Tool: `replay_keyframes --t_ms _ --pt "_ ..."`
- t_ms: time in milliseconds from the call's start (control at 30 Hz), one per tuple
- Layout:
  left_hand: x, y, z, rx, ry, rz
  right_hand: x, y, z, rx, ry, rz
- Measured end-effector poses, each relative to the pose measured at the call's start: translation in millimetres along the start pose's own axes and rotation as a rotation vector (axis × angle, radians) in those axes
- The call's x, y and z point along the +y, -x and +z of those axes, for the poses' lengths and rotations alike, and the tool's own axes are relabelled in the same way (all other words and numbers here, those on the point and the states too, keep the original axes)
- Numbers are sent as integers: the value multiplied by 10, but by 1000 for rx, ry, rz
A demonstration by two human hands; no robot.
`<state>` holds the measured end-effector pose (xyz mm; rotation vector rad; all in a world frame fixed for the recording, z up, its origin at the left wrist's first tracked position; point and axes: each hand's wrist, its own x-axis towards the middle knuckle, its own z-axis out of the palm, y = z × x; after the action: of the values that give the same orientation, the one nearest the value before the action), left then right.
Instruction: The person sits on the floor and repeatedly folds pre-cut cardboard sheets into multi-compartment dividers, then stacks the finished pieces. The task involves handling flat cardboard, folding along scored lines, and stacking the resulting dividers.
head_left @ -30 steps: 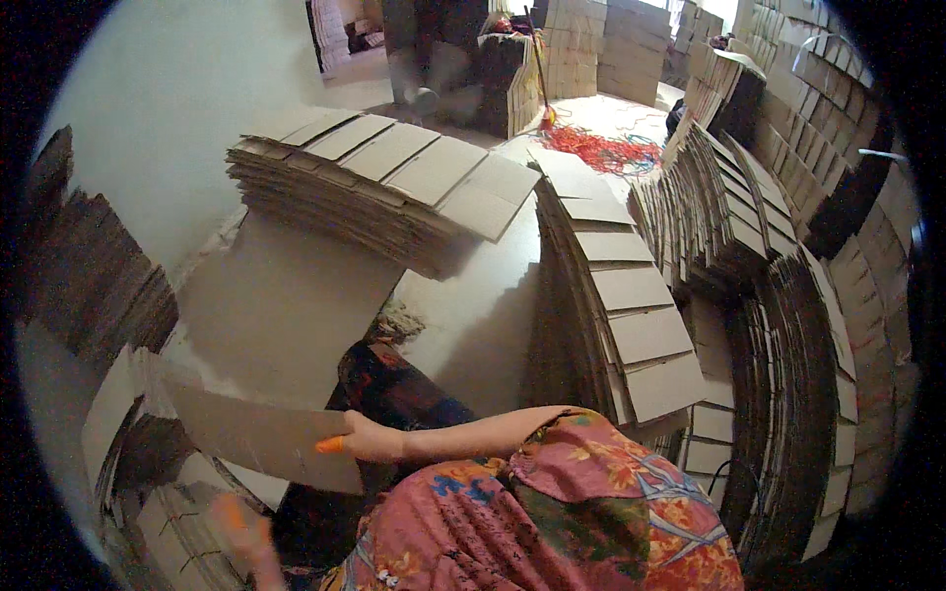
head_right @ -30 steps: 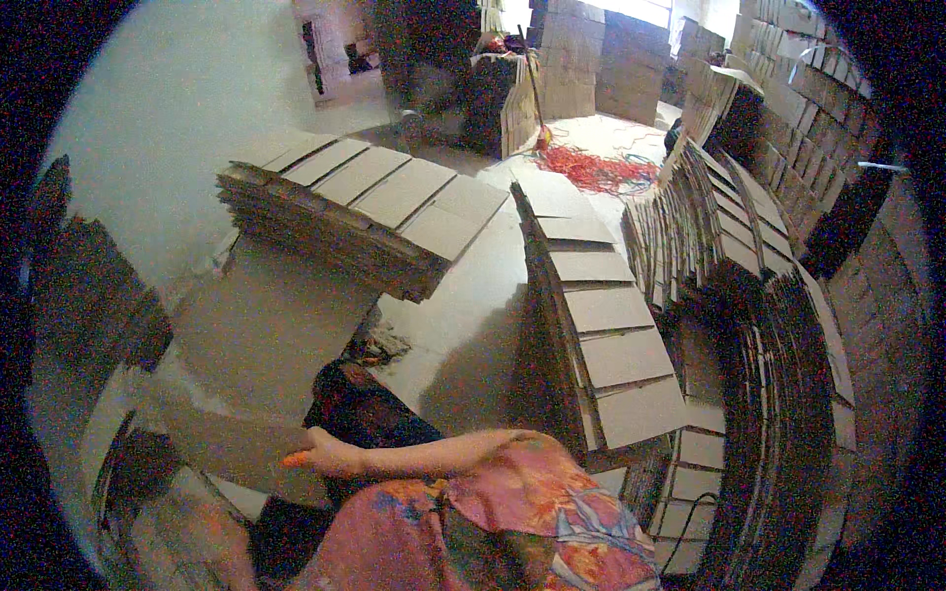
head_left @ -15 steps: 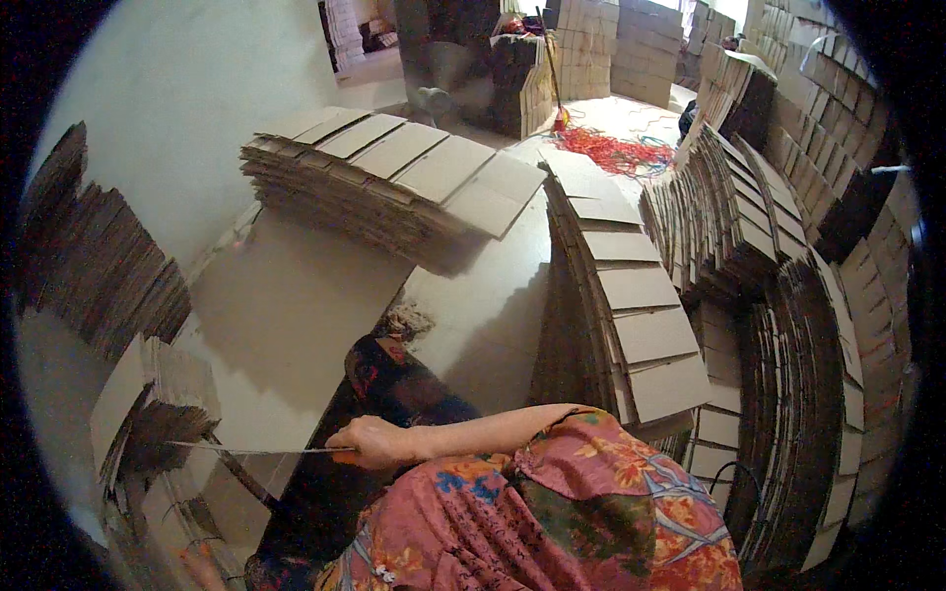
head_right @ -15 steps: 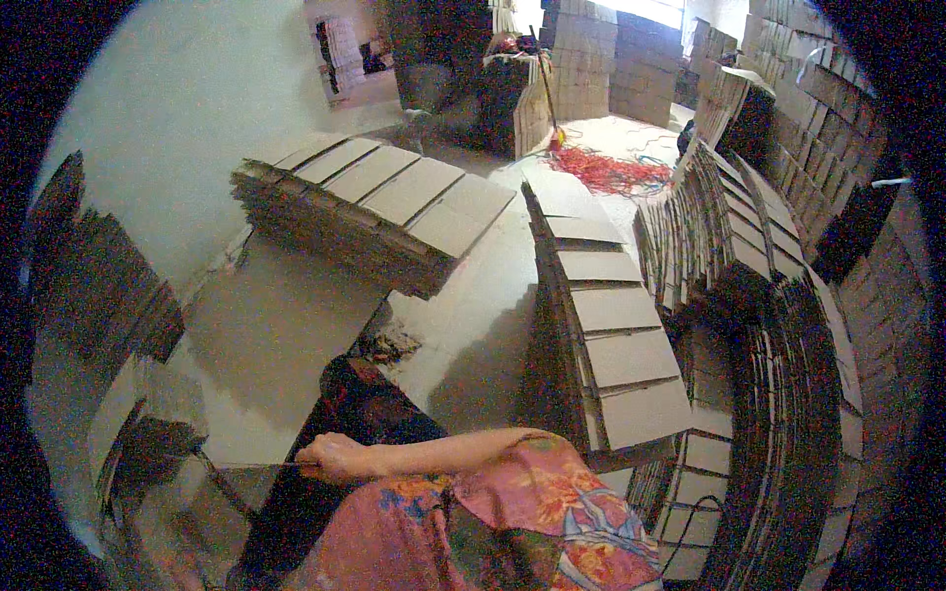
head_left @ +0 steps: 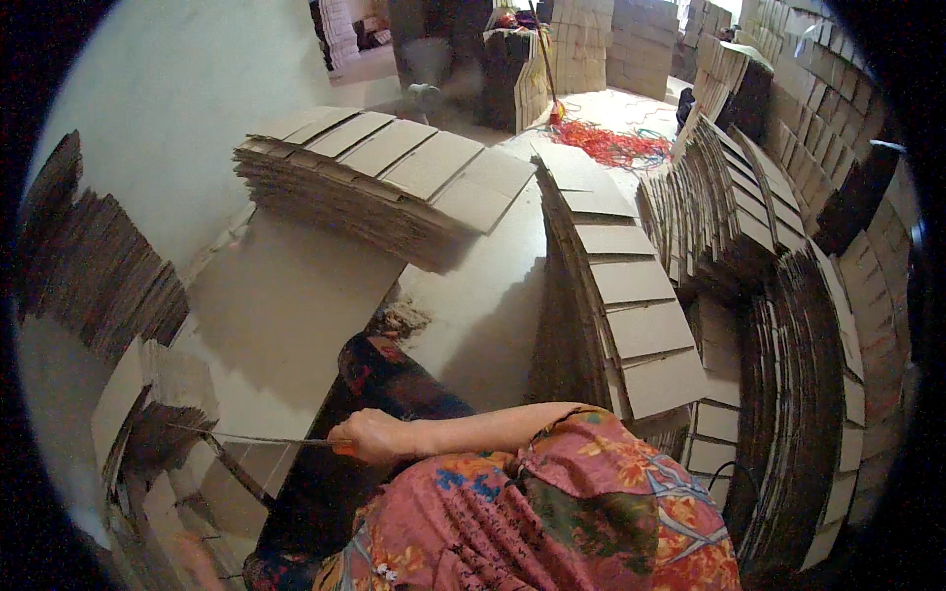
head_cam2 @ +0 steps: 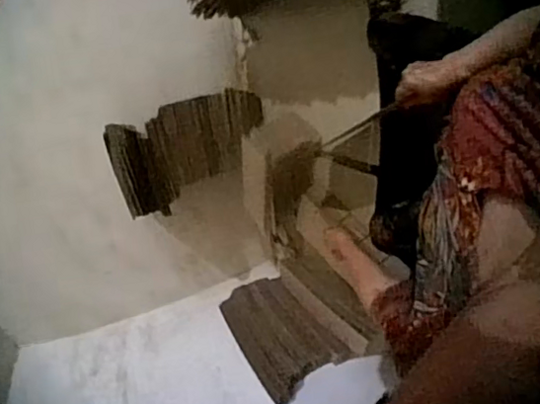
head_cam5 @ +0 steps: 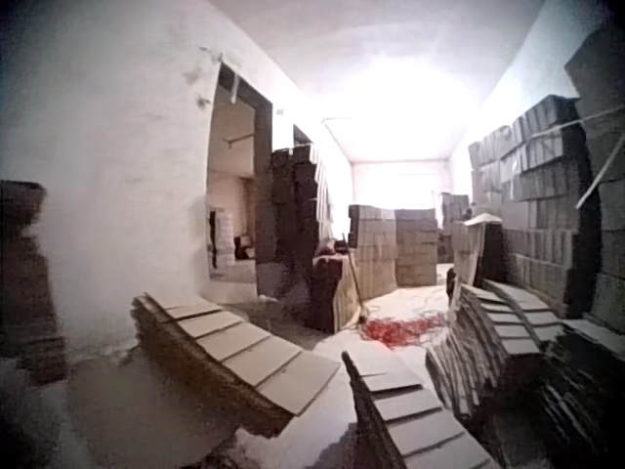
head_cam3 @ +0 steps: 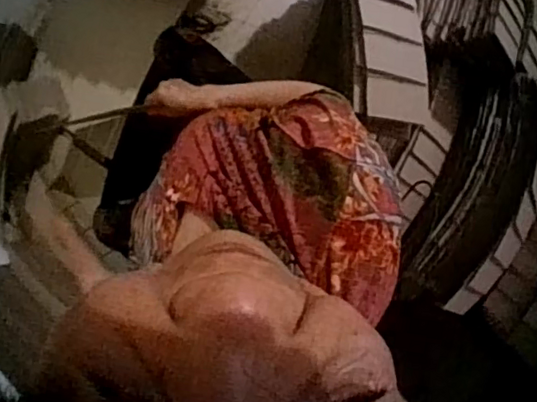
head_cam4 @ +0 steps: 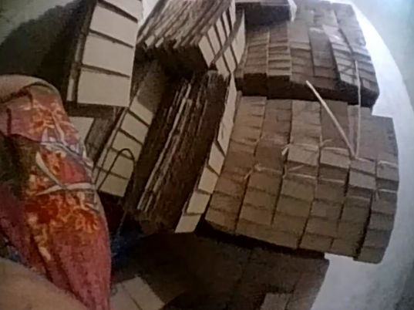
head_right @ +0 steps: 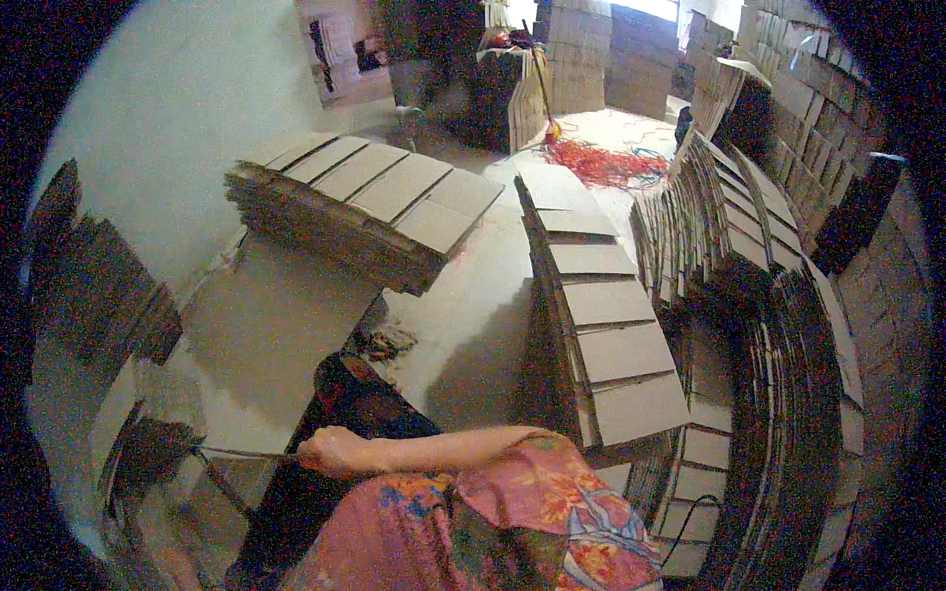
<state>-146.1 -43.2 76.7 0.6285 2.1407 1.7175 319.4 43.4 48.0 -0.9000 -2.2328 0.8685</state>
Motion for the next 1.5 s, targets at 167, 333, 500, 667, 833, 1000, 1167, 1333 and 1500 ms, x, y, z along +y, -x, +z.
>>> replay_keyframes --t_ms 167,333,500,667,833,1000,1167,1333,1500 --pt "82 -42 81 -50 -78 10 124 31 43 49 -34 3" --pt "184 -36 28 -93 -183 33 77 27 16 72 -16 -8" --pt "500 -54 -489 -271 -417 89 98 6 80 94 -114 -65" --pt "1034 269 102 -580 -642 76 -89 42 -246 333 -408 9" --pt "1446 634 604 -676 -547 101 -401 -161 -364 538 -637 -110" --pt "1422 945 804 -880 -167 -9 -593 -346 -390 447 -650 -162" --pt "1263 1343 1089 -1160 -345 7 -528 -603 -348 295 -361 -158" --pt "1190 1380 1110 -1213 -262 -18 -353 -690 -224 69 -295 32" --pt "759 876 1031 -1044 -381 236 64 -707 89 -33 -263 113"
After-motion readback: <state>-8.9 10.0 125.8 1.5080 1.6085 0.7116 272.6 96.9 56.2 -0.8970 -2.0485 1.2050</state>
